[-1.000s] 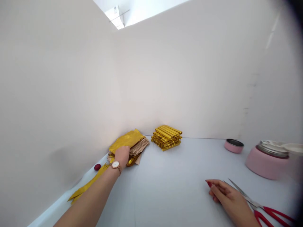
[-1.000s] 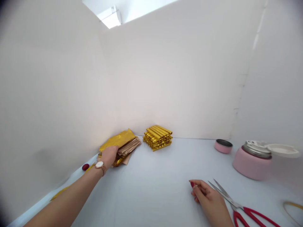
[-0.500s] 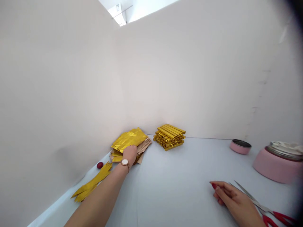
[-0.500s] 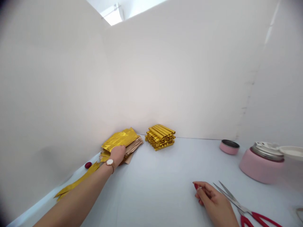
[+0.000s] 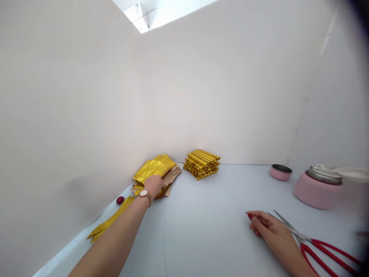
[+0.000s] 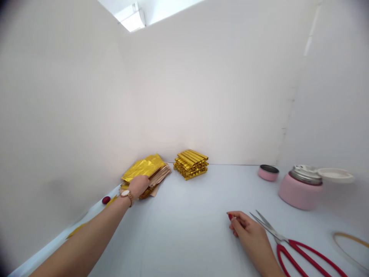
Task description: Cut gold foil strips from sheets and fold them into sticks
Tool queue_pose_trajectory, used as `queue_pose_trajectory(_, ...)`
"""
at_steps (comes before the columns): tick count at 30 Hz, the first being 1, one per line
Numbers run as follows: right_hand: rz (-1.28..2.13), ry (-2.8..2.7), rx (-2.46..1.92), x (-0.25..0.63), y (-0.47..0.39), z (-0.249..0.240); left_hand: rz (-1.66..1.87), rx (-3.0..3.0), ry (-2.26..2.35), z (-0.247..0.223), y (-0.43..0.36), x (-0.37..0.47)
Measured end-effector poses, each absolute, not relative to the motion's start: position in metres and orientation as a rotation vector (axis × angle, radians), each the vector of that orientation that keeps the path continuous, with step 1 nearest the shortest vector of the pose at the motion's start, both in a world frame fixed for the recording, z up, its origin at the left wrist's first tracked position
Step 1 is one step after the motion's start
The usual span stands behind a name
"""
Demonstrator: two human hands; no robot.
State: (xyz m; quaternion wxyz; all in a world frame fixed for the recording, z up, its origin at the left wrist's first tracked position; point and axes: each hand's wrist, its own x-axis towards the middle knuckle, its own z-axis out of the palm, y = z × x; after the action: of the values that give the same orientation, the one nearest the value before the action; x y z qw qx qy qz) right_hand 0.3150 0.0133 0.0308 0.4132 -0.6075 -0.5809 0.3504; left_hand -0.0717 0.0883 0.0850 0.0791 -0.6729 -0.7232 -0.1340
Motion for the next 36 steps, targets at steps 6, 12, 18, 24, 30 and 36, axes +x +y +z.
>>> queue_pose_trajectory(6,0.845,-1.437,-1.508,0.311,0.008,0.038,-0.485,-1.938,-2.072,0.112,0.070,-0.074)
queue_pose_trajectory(12,0.968,-1.340,-1.410,0.305,0.004,0.039,-0.609,-2.269,-1.529,0.107,0.004,-0.030)
queue_pose_trajectory(18,1.566,-1.079,-1.098,0.270,-0.022,0.064,-0.728,-2.615,-0.759,0.072,-0.043,0.022)
queue_pose_trajectory(24,1.681,-0.984,-0.927,0.267,-0.023,0.056,-0.867,-2.696,-1.014,0.041,-0.028,0.025)
queue_pose_trajectory(30,1.655,-0.961,-0.900,0.270,-0.020,0.055,-1.926,-2.680,-1.990,0.039,-0.019,0.021)
queue_pose_trajectory(36,1.646,-1.033,-0.913,0.267,-0.023,0.062,-2.564,-3.091,-2.159,0.054,-0.024,0.036)
